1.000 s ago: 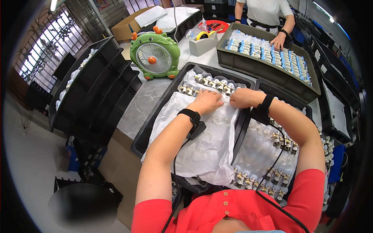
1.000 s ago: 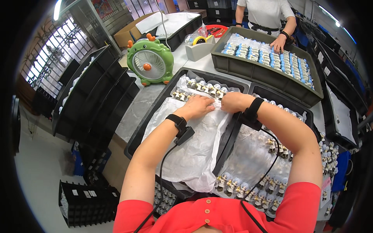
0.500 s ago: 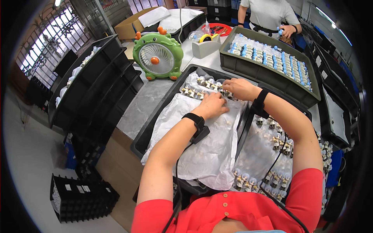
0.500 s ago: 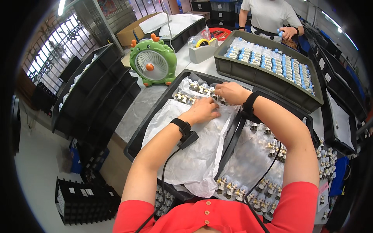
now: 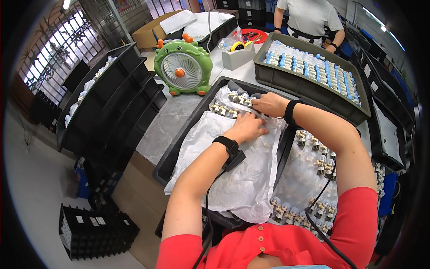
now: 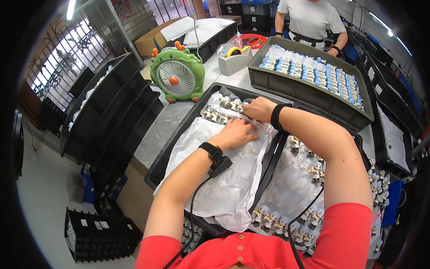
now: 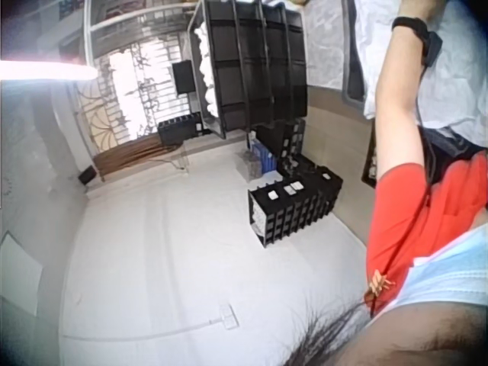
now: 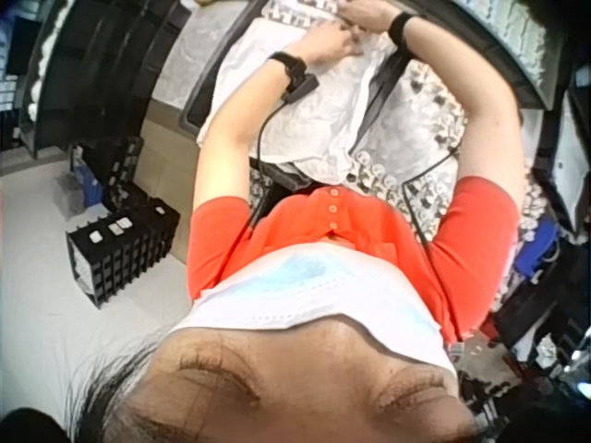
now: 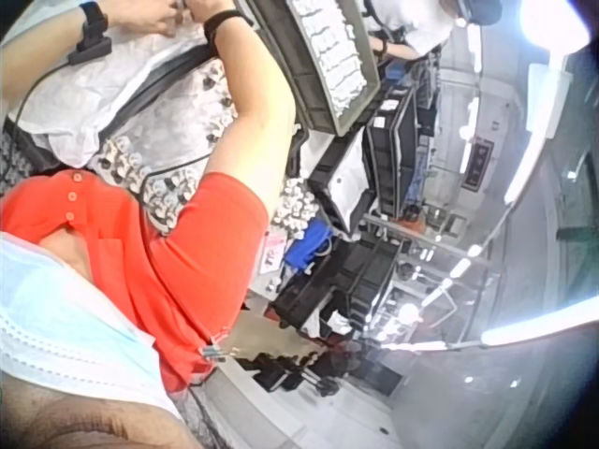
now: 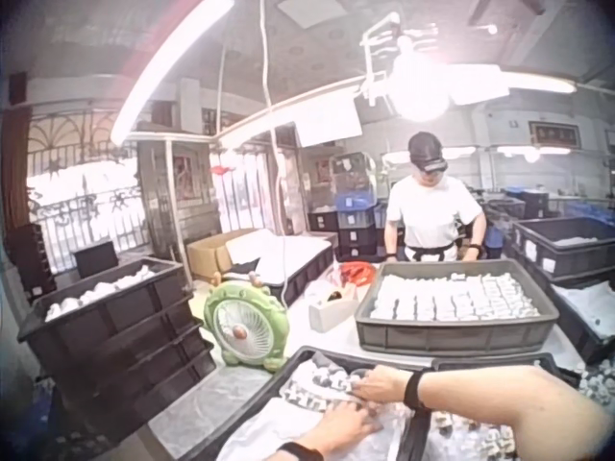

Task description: The person arranges small, wrapped cylindrical items into black trays lined with white tissue paper. They pick up individual items, inspect them, and place them in rows within the trays. The person also adjusts the tissue paper to ensure the items are neatly organized.

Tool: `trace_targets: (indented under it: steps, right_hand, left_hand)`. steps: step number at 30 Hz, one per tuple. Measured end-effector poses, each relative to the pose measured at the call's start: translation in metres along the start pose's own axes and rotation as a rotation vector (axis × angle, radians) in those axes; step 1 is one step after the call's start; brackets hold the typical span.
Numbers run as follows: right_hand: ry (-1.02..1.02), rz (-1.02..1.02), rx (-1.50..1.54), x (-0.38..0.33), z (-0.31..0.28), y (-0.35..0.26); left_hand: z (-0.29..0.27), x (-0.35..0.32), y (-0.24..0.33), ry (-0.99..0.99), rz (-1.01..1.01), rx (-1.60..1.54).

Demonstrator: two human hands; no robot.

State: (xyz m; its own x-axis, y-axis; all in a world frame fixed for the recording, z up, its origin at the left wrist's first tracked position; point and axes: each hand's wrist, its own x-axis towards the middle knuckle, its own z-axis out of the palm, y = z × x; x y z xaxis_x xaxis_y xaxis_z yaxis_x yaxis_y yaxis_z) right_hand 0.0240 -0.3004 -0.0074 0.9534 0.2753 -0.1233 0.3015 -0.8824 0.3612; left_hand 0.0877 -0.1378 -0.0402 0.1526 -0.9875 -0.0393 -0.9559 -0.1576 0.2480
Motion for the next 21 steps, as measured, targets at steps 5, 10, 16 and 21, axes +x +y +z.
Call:
trace_targets:
  steps: [5, 10, 16, 21]
  right_hand:
    - [0.056, -0.007, 0.062, -0.005, 0.005, 0.011]
    - [0.021, -0.045, -0.012, -0.005, -0.005, 0.007]
    - [0.027, -0.055, -0.082, -0.006, 0.0, 0.007]
    - [-0.005, -0.044, -0.012, -0.004, 0.001, 0.01]
  left_hand:
    - [-0.002, 0.003, 0.007, -0.01, 0.001, 0.015]
    - [0.005, 0.007, 0.008, -0.007, 0.031, 0.024]
    - [0.01, 0.009, 0.007, -0.013, 0.028, 0.036]
    - [0.007, 0.007, 0.011, -0.024, -0.005, 0.033]
